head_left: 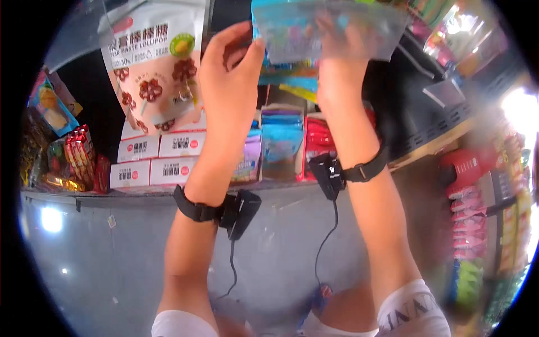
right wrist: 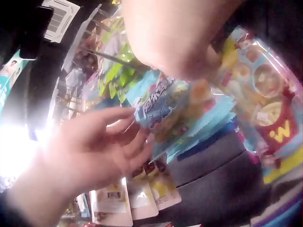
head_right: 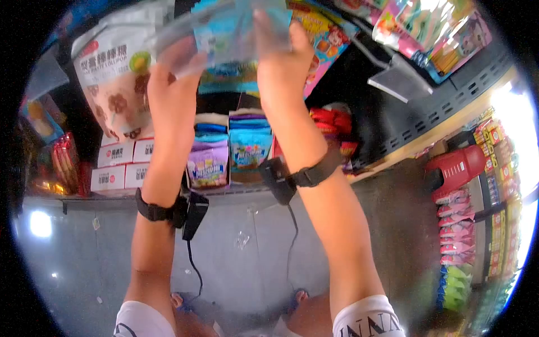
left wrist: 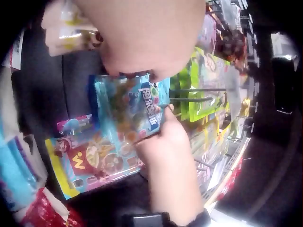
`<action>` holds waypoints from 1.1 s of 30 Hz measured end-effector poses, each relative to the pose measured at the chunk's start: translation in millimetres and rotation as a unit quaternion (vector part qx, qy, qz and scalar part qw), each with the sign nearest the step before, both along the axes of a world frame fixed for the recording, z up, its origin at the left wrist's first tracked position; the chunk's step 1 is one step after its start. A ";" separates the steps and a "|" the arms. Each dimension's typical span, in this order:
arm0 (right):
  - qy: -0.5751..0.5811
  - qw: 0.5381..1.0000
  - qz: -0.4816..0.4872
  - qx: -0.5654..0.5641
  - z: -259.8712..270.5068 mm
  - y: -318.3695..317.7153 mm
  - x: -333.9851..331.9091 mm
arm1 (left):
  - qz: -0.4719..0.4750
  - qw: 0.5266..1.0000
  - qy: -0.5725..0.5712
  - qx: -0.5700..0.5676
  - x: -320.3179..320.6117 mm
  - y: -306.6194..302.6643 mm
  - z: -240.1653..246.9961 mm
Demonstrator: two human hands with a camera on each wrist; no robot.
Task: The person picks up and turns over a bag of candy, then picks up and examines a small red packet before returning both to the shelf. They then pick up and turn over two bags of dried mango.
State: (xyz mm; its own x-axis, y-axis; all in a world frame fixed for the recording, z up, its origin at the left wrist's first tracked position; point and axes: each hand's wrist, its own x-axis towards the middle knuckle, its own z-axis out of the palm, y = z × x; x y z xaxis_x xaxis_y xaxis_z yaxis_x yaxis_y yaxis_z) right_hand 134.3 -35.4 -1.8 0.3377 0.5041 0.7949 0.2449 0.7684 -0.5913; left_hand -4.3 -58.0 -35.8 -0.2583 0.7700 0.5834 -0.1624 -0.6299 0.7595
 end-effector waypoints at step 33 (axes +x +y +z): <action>-0.298 0.891 0.066 -0.337 -105.5 -90.6 83.2 | 0.014 0.941 0.332 -0.056 32.6 -60.7 -160.4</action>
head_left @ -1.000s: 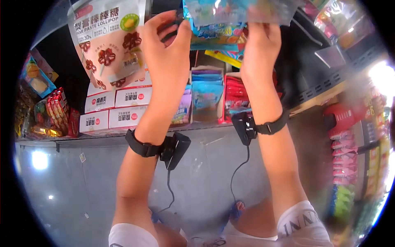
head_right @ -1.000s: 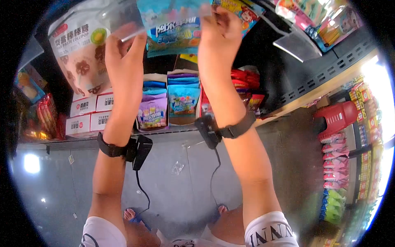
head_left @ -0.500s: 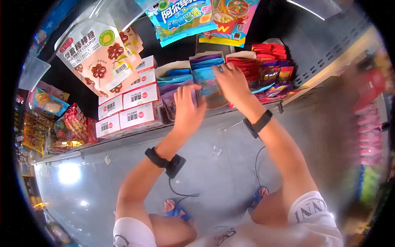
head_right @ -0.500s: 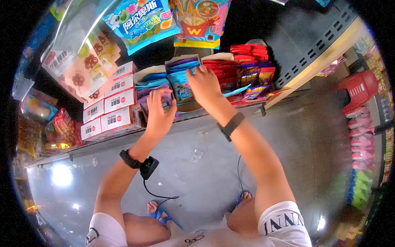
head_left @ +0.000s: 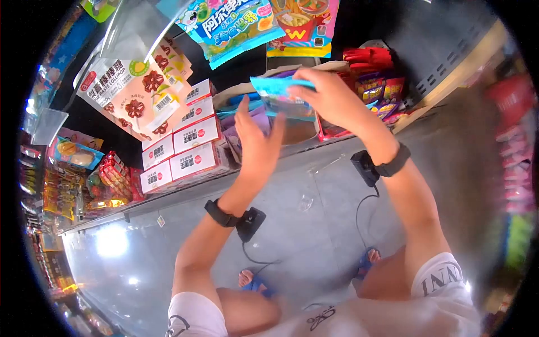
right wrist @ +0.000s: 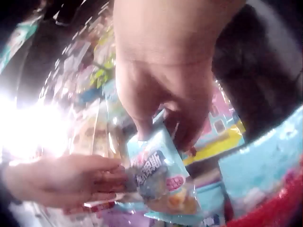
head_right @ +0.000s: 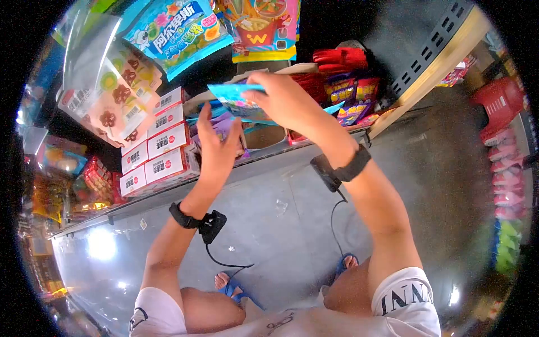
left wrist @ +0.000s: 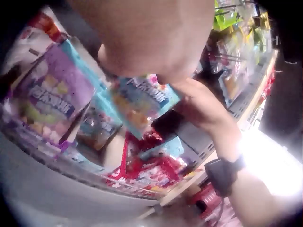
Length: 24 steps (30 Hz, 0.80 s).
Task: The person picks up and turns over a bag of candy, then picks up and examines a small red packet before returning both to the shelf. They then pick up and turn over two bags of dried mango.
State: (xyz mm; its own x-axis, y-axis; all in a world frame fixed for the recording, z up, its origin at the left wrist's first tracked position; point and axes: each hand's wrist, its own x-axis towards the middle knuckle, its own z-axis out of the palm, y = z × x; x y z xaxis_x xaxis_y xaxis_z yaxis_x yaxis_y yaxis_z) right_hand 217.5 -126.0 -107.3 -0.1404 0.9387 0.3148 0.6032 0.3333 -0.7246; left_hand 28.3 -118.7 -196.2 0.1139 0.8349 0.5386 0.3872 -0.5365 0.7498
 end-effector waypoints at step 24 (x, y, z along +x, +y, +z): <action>0.406 0.913 0.002 0.046 71.4 -33.7 -51.0 | -0.125 0.939 -0.311 -0.081 -14.3 -23.8 138.8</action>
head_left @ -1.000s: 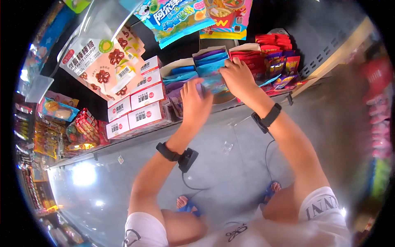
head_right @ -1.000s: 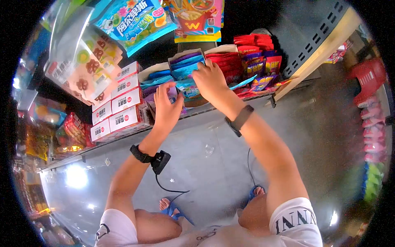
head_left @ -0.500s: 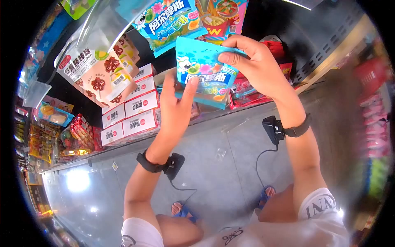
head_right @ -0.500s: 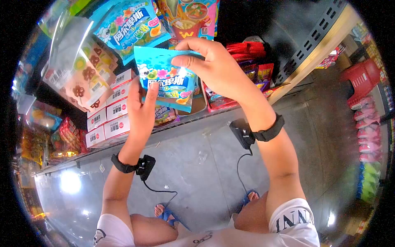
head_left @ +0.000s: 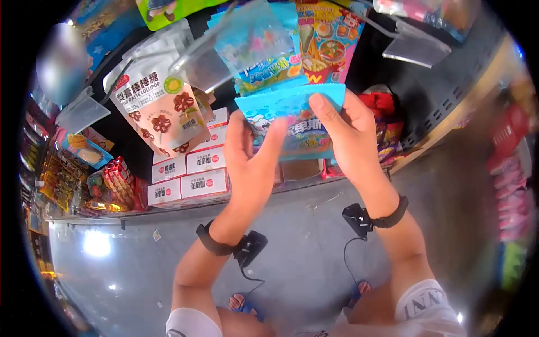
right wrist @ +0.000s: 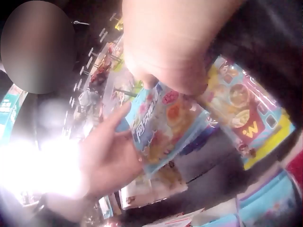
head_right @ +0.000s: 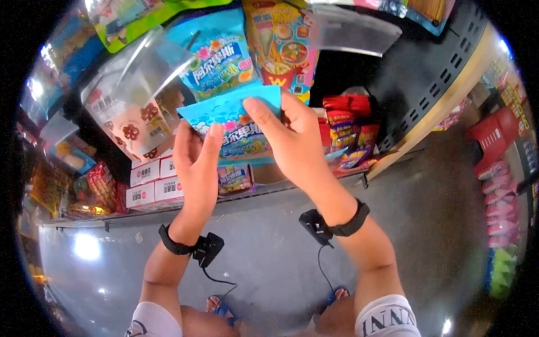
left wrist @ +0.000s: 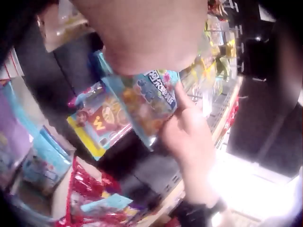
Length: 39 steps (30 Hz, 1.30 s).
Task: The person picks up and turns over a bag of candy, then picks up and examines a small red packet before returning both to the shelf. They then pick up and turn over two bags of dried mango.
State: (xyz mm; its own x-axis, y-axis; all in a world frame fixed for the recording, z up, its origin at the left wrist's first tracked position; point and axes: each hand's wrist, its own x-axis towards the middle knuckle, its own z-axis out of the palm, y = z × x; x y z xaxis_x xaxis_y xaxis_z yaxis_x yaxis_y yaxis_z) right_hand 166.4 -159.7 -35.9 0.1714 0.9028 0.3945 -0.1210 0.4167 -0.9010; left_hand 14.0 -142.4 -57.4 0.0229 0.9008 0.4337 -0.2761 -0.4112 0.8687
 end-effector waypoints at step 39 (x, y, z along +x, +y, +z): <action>-0.004 0.989 -0.055 0.135 59.2 31.8 -54.6 | -0.002 0.988 -0.155 0.020 -22.8 24.4 52.6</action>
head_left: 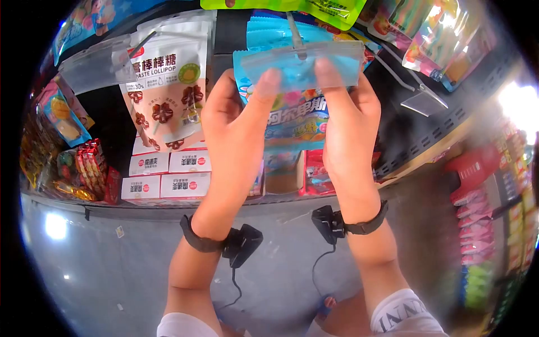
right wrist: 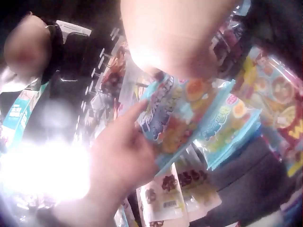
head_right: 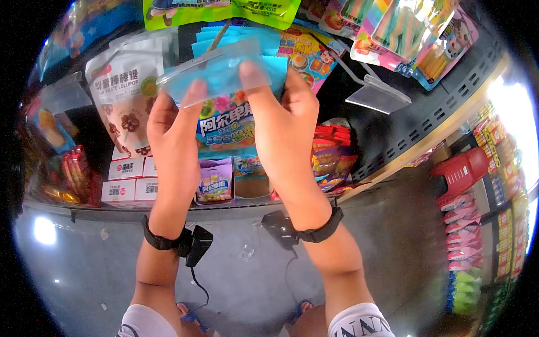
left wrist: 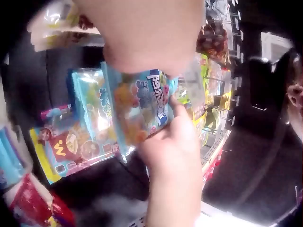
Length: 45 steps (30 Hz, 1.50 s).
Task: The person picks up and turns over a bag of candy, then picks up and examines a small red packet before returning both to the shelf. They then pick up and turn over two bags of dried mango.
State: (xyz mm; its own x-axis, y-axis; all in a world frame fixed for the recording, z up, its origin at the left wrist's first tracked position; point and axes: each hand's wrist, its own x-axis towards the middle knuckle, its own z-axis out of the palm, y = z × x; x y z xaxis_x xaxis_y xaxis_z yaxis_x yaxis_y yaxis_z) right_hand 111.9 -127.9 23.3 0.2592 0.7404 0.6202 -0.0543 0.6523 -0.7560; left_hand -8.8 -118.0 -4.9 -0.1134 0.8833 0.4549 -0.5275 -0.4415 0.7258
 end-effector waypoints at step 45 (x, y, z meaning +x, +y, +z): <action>-0.035 0.995 -0.092 0.000 -8.4 6.5 2.4 | 0.017 0.999 -0.046 0.003 11.7 16.8 0.3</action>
